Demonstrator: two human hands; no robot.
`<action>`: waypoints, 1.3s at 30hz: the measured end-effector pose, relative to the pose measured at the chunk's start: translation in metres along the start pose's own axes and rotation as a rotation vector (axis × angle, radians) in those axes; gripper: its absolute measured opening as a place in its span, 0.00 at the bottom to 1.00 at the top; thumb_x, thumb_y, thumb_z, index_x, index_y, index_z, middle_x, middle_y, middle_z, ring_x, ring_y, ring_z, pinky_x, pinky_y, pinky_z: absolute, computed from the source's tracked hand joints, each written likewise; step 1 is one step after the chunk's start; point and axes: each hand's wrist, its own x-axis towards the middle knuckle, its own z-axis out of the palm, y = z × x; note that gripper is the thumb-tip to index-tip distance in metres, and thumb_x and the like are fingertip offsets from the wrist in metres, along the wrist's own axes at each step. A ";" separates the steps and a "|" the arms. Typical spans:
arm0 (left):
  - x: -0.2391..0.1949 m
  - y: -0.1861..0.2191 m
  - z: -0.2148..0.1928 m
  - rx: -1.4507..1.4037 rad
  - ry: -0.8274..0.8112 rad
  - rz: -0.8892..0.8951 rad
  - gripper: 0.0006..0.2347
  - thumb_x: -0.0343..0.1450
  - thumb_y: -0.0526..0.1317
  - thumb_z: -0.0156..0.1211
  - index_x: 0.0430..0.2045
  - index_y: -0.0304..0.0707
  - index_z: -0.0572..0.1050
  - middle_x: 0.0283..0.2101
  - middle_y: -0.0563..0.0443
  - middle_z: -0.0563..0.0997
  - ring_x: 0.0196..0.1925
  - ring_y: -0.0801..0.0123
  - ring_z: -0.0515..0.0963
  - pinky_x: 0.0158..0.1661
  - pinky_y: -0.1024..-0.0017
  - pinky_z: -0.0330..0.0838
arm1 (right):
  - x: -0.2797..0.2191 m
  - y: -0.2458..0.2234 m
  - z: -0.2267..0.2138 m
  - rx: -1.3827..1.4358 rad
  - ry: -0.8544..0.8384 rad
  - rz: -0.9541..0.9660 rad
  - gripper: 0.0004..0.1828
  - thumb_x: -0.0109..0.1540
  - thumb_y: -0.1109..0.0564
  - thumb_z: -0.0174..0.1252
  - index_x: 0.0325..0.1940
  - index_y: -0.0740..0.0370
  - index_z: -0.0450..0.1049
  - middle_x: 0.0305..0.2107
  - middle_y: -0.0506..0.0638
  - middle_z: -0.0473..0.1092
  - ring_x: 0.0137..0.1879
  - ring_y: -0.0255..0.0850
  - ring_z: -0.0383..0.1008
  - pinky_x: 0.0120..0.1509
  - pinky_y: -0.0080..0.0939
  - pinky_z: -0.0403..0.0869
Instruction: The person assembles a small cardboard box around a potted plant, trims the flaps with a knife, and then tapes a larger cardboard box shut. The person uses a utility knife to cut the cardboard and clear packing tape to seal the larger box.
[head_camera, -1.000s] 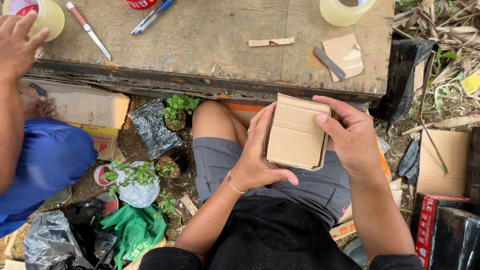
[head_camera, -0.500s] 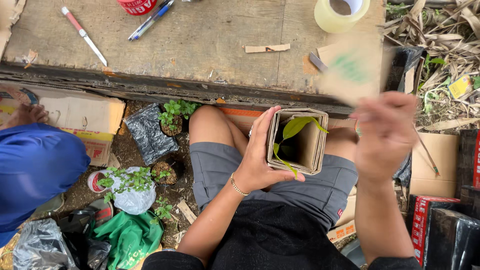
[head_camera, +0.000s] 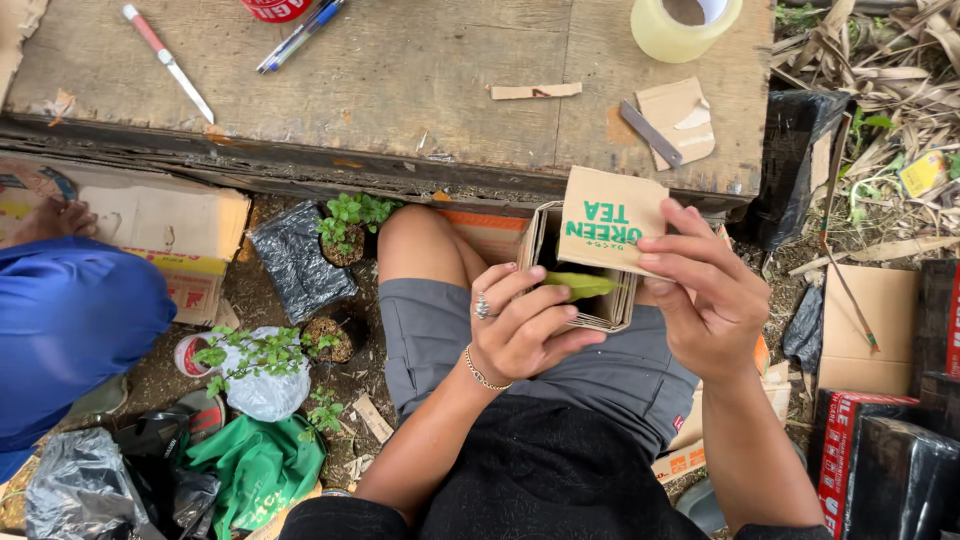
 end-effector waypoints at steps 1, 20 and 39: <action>0.006 0.001 -0.003 0.022 -0.036 0.013 0.18 0.68 0.52 0.76 0.42 0.46 0.76 0.48 0.56 0.80 0.58 0.61 0.76 0.61 0.55 0.67 | 0.002 0.000 0.001 -0.016 0.005 -0.010 0.08 0.65 0.67 0.63 0.47 0.62 0.78 0.49 0.53 0.77 0.68 0.52 0.75 0.80 0.54 0.67; -0.005 0.007 0.005 0.017 0.112 -0.204 0.33 0.57 0.58 0.83 0.46 0.48 0.66 0.55 0.55 0.66 0.66 0.61 0.69 0.70 0.51 0.59 | 0.002 -0.009 0.005 -0.034 -0.203 -0.196 0.15 0.55 0.64 0.60 0.46 0.61 0.77 0.54 0.57 0.72 0.72 0.64 0.67 0.72 0.56 0.72; 0.010 -0.027 0.031 -0.701 -0.235 -0.532 0.60 0.51 0.72 0.66 0.74 0.32 0.49 0.69 0.41 0.59 0.70 0.58 0.63 0.71 0.63 0.59 | -0.022 0.002 -0.012 0.020 -0.156 -0.076 0.16 0.56 0.63 0.68 0.48 0.57 0.80 0.56 0.56 0.74 0.75 0.58 0.64 0.78 0.54 0.67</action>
